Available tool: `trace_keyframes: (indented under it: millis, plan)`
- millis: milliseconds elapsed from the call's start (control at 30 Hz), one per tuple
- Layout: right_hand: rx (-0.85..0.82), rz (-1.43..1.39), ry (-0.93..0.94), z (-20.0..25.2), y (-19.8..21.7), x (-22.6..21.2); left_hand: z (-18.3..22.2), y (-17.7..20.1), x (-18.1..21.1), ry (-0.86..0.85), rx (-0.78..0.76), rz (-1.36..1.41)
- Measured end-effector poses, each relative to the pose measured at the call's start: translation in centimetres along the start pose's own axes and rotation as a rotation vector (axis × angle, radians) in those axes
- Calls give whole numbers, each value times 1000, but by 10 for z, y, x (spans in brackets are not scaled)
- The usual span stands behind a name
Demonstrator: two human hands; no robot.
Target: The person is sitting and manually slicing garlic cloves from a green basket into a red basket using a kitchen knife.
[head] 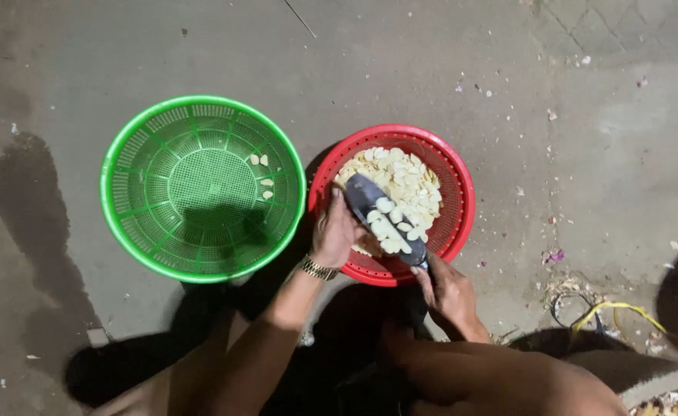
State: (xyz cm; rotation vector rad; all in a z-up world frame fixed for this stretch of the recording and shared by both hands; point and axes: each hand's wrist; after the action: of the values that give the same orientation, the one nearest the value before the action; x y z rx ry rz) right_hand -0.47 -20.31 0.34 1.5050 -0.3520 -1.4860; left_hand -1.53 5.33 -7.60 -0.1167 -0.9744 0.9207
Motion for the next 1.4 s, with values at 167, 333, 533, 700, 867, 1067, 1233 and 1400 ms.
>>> trace_keyframes:
  millis: [167,333,533,700,867,1067,1233,1400]
  plan:
    - [-28,23,33,5,-12,22,6,-4,-38,53,-14,-1]
    - [4,-10,5,-13,10,-5,52,-52,32,127,-163,-79]
    - [-47,14,33,5,-14,32,17,-8,0,182,-73,74]
    - [-64,45,18,-5,-11,29,27,-27,9,246,8,-19]
    - [-35,45,-15,-14,-1,26,51,-57,37,310,-112,138]
    - [-89,-7,-29,-1,18,-16,79,-94,108,316,-20,260]
    - [-50,64,52,0,28,-10,57,-60,43,322,2,188]
    - [1,110,113,-3,29,-9,52,-56,9,244,90,-29]
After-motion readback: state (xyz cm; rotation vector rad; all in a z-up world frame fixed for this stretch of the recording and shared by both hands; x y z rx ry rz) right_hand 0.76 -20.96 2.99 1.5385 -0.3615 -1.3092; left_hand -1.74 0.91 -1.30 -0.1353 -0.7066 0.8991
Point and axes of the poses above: each hand's wrist, its own z-axis away from the middle knuckle, its own y-axis out of the back of the hand, x = y × z, and after that the axes turned 1 degree about z, right-handed
